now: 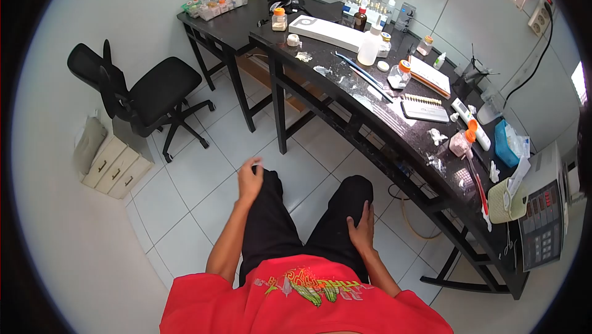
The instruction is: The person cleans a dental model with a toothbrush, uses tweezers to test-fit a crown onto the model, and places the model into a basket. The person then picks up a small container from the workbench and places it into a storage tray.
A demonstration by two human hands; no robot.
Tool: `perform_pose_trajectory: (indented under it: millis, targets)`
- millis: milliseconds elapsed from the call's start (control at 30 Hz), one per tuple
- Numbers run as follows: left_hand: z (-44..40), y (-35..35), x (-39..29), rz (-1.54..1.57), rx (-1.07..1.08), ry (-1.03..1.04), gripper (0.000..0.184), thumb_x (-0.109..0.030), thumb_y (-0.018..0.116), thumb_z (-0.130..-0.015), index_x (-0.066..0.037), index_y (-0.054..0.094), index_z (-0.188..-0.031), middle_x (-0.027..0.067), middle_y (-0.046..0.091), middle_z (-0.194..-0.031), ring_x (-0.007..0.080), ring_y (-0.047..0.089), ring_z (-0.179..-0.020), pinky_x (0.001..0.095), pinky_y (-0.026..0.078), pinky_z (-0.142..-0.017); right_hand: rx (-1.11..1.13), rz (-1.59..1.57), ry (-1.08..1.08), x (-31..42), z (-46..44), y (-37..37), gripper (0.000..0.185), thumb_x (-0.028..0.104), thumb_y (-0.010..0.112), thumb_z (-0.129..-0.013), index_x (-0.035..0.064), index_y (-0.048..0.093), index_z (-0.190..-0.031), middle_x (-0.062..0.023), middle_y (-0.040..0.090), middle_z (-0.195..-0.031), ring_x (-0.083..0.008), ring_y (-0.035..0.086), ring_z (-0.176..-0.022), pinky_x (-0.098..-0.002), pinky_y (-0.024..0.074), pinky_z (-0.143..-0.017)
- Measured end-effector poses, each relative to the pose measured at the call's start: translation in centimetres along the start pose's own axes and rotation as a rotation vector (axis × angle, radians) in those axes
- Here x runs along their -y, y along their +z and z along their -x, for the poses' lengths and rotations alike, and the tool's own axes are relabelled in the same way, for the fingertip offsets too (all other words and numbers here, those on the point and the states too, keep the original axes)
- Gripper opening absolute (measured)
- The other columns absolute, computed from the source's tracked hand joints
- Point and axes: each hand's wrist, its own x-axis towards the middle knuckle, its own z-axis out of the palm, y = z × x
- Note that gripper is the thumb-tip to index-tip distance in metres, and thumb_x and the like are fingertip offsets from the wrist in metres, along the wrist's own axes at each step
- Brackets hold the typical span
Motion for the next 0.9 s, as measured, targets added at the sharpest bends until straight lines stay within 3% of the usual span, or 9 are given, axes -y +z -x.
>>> perform_pose_trajectory:
  millis: [33, 167, 300, 400, 467, 567, 633, 700, 900]
  targets:
    - [-1.4, -1.2, -1.2, 0.176, -0.048, -0.022, 0.019, -0.014, 0.064, -0.094, -0.005, 0.071, -0.108, 0.0115, 0.069, -0.113, 0.027, 0.064, -0.11, 0.0399, 0.048, -0.097, -0.004, 0.046, -0.029, 0.8, 0.6, 0.0, 0.085, 0.028, 0.066, -0.092, 0.0022, 0.019, -0.158, -0.0323, 0.02, -0.159, -0.0496, 0.024, -0.146, -0.0523, 0.0248, -0.119]
    - [-3.3, -11.7, -15.2, 0.435, -0.289, 0.349, 0.022, -0.007, 0.055, -0.101, -0.002, 0.065, -0.12, 0.0057, 0.068, -0.104, 0.0147, 0.064, -0.101, 0.0317, 0.05, -0.095, -0.102, 0.145, -0.072, 3.2, 2.9, -0.8, 0.086, 0.023, 0.067, -0.09, 0.0032, 0.019, -0.158, -0.0326, 0.018, -0.159, -0.0534, 0.024, -0.144, -0.0578, 0.0243, -0.118]
    - [-1.7, -18.1, -23.5, 0.501, -0.583, 0.886, 0.023, -0.003, 0.051, -0.102, 0.003, 0.061, -0.121, 0.011, 0.069, -0.102, 0.016, 0.065, -0.097, 0.0326, 0.05, -0.095, -0.136, 0.078, -0.062, 3.4, 4.4, -1.7, 0.085, 0.019, 0.068, -0.087, 0.0055, 0.023, -0.157, -0.0324, 0.02, -0.159, -0.0522, 0.025, -0.144, -0.0577, 0.0249, -0.117]
    - [-4.0, -16.1, -25.7, 0.426, -0.542, 0.817, 0.022, -0.003, 0.056, -0.099, 0.004, 0.063, -0.118, 0.011, 0.067, -0.104, 0.0178, 0.068, -0.095, 0.0292, 0.052, -0.088, -0.188, 0.033, -0.085, 2.9, 4.4, -1.9, 0.07, 0.017, 0.07, -0.086, 0.0056, 0.04, -0.149, -0.0289, 0.032, -0.154, -0.0491, 0.032, -0.141, -0.0548, 0.0281, -0.116]
    - [-7.7, -13.7, -26.1, 0.388, -0.337, 0.598, 0.021, -0.008, 0.061, -0.097, 0.001, 0.067, -0.115, 0.0093, 0.07, -0.102, 0.0154, 0.068, -0.096, 0.0285, 0.052, -0.087, -0.234, 0.021, -0.198, 4.3, 2.7, -3.5, 0.056, 0.013, 0.071, -0.084, 0.0053, 0.056, -0.137, -0.0243, 0.046, -0.146, -0.0449, 0.042, -0.135, -0.0517, 0.0336, -0.114]
    - [-16.8, -8.3, -23.6, 0.312, -0.073, 0.475, 0.029, -0.015, 0.068, -0.093, -0.001, 0.066, -0.118, 0.0069, 0.072, -0.099, 0.0134, 0.068, -0.092, 0.0281, 0.054, -0.084, -0.202, -0.104, -0.571, 11.8, -1.9, -10.3, 0.034, 0.007, 0.072, -0.082, 0.0048, 0.068, -0.116, -0.015, 0.062, -0.126, -0.0367, 0.056, -0.12, -0.0474, 0.0423, -0.105]
    - [-22.5, -4.6, -21.3, 0.234, -0.074, 0.512, 0.034, -0.016, 0.07, -0.091, 0.001, 0.065, -0.12, 0.0109, 0.073, -0.104, 0.0163, 0.07, -0.093, 0.0295, 0.055, -0.085, -0.32, 0.017, -0.777, 17.6, -4.8, -15.9, 0.03, 0.002, 0.072, -0.08, 0.0057, 0.069, -0.11, -0.0099, 0.067, -0.11, -0.0325, 0.061, -0.106, -0.0443, 0.0484, -0.094]
    - [-25.9, -2.3, -20.4, 0.166, -0.07, 0.49, 0.039, -0.018, 0.07, -0.091, 0.002, 0.064, -0.123, 0.0117, 0.073, -0.109, 0.0166, 0.069, -0.098, 0.0304, 0.053, -0.092, -0.352, 0.041, -0.892, 20.7, -8.0, -19.8, 0.029, 0.002, 0.072, -0.081, 0.0057, 0.07, -0.11, -0.01, 0.069, -0.105, -0.0319, 0.062, -0.101, -0.0421, 0.0508, -0.09]
    - [-29.0, 1.3, -19.8, 0.173, -0.045, 0.509, 0.046, -0.021, 0.071, -0.085, 0.005, 0.063, -0.122, 0.0169, 0.072, -0.11, 0.0237, 0.069, -0.1, 0.0344, 0.054, -0.09, -0.352, 0.192, -0.798, 25.2, -13.3, -24.7, 0.02, 0.004, 0.07, -0.087, 0.0045, 0.072, -0.107, -0.0124, 0.071, -0.104, -0.0298, 0.071, -0.091, -0.0382, 0.056, -0.081]
